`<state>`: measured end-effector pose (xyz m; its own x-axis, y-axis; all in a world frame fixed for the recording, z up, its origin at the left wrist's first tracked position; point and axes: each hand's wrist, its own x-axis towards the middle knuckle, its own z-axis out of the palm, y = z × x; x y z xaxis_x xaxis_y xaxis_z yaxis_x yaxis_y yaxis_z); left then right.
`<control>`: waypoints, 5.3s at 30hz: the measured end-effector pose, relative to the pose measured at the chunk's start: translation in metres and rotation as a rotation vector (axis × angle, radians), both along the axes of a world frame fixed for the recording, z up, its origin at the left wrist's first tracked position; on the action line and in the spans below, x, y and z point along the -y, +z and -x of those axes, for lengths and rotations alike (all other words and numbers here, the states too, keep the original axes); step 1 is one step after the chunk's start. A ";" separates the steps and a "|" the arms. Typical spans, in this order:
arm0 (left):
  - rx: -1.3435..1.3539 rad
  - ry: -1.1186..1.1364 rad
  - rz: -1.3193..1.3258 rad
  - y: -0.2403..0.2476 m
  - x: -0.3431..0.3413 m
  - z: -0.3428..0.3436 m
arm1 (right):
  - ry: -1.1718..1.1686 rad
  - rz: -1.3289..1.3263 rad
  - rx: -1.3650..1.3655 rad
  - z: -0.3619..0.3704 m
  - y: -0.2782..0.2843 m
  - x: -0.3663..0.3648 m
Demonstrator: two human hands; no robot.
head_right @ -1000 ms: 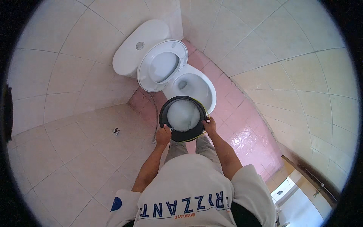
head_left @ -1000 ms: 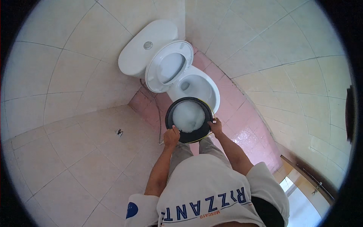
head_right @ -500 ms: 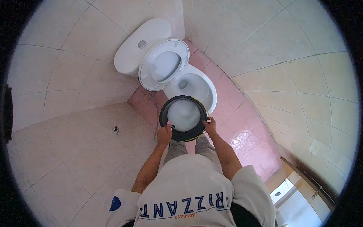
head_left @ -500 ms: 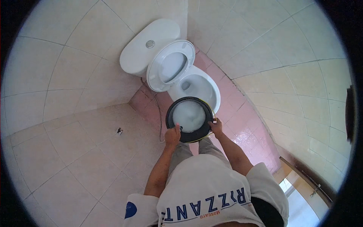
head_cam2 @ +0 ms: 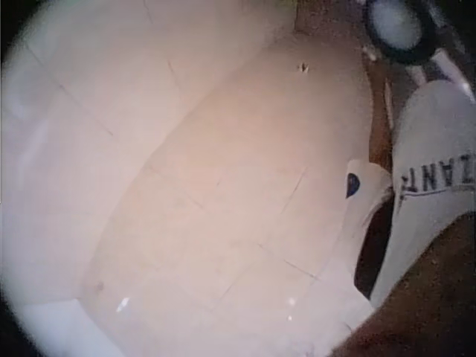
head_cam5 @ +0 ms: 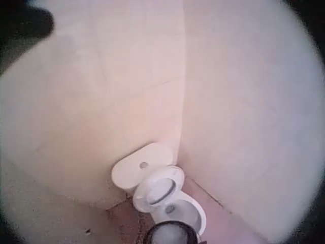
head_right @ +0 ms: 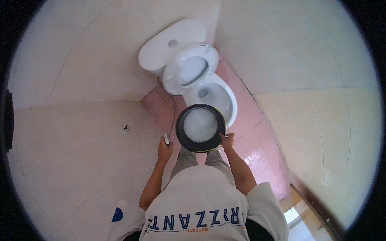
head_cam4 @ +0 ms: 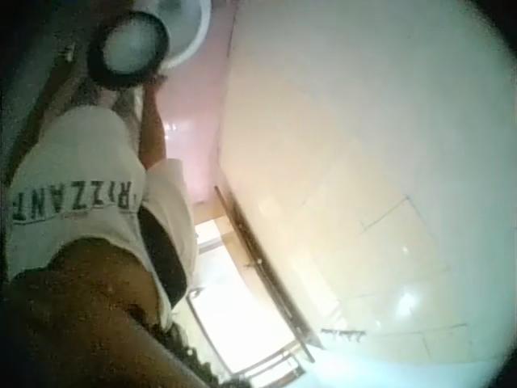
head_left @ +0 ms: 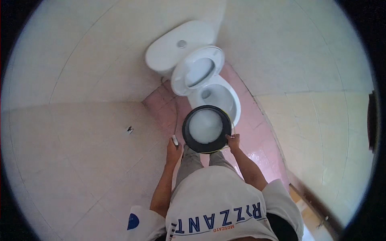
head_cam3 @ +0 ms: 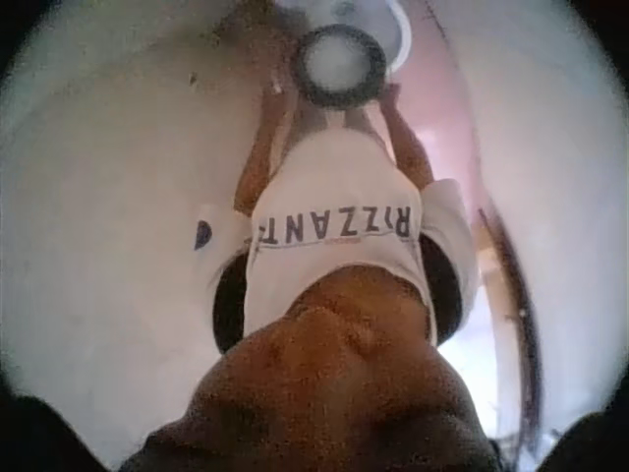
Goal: The person prepares a cleaning solution by pouring liquid soap into a bucket of water and mixing it. They then use a brush to scrub the pink tiled floor around the toilet, creating foam and spreading it across the surface.
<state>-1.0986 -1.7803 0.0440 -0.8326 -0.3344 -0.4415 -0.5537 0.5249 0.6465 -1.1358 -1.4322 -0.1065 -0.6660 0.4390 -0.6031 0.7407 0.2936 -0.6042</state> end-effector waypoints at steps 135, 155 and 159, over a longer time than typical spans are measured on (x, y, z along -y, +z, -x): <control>-0.213 1.894 -0.762 0.043 -0.581 -0.427 | 1.885 0.371 0.247 -0.152 0.235 -0.023; -0.176 2.359 -0.268 -0.152 -0.619 -0.562 | 2.640 0.334 -0.023 -0.319 -0.020 -0.020; 0.138 2.308 0.478 -0.249 -0.631 -0.678 | 2.728 0.464 -0.139 -0.348 -0.087 -0.005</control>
